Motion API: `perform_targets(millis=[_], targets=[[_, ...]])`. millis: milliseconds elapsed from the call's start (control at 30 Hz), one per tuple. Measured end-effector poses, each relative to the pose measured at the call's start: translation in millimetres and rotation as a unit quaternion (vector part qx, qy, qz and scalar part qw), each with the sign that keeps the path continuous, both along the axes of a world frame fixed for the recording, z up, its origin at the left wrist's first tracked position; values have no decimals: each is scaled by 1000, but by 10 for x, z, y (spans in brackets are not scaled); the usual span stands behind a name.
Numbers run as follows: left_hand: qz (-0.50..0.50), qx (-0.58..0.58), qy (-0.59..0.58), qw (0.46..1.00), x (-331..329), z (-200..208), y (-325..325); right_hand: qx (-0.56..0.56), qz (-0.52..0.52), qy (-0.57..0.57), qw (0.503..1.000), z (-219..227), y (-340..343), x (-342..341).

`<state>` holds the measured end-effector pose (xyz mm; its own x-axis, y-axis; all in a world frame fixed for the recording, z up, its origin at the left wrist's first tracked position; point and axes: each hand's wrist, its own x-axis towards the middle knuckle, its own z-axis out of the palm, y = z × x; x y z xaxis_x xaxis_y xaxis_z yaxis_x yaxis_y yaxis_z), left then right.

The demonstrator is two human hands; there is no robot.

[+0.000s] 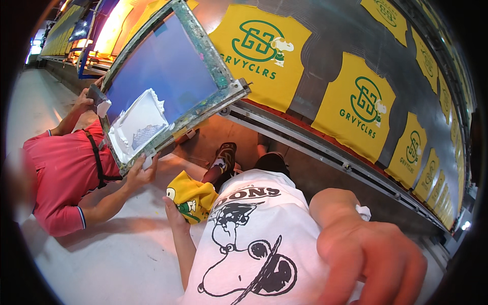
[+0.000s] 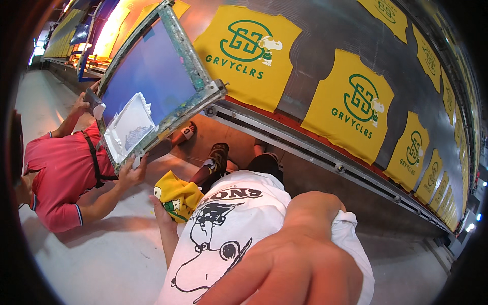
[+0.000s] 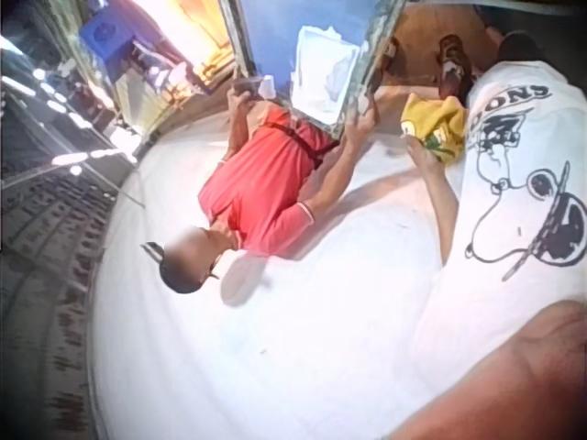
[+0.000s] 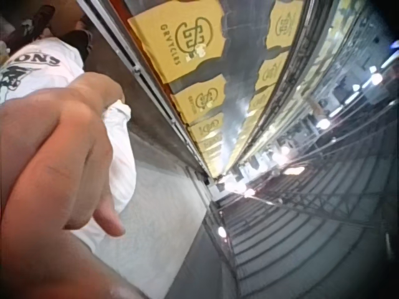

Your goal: The person performs screen printing on yellow t-shirts using a squeegee and a screen printing frame. They repeatedly pull white ink across the screen to transfer a design onto the shirts laid out on a conveyor belt.

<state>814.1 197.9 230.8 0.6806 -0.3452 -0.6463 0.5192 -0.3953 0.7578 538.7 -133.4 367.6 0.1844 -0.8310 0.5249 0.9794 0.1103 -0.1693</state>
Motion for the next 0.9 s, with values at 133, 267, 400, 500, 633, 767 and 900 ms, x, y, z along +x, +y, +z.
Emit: perform_targets(millis=[133,267,400,500,633,767,900], targets=[[7,13,10,1000,191,-144,340,-88,65,93,990,101,42,288],[-33,27,-20,999,422,-225,398,-204,172,167,949,-161,269,621],[-12,3,16,1000,653,-293,600,-106,251,403,874,-555,880,863],[14,-24,46,999,814,-453,711,-19,314,540,781,-973,1385,1010],[44,23,92,994,1216,-914,923,-25,324,657,680,-1288,1780,1083],[94,-109,105,984,1601,-1698,1021,4,310,662,683,-1152,1844,1185],[87,-27,57,994,1797,-2324,1365,19,270,692,669,-1210,1907,1123]])
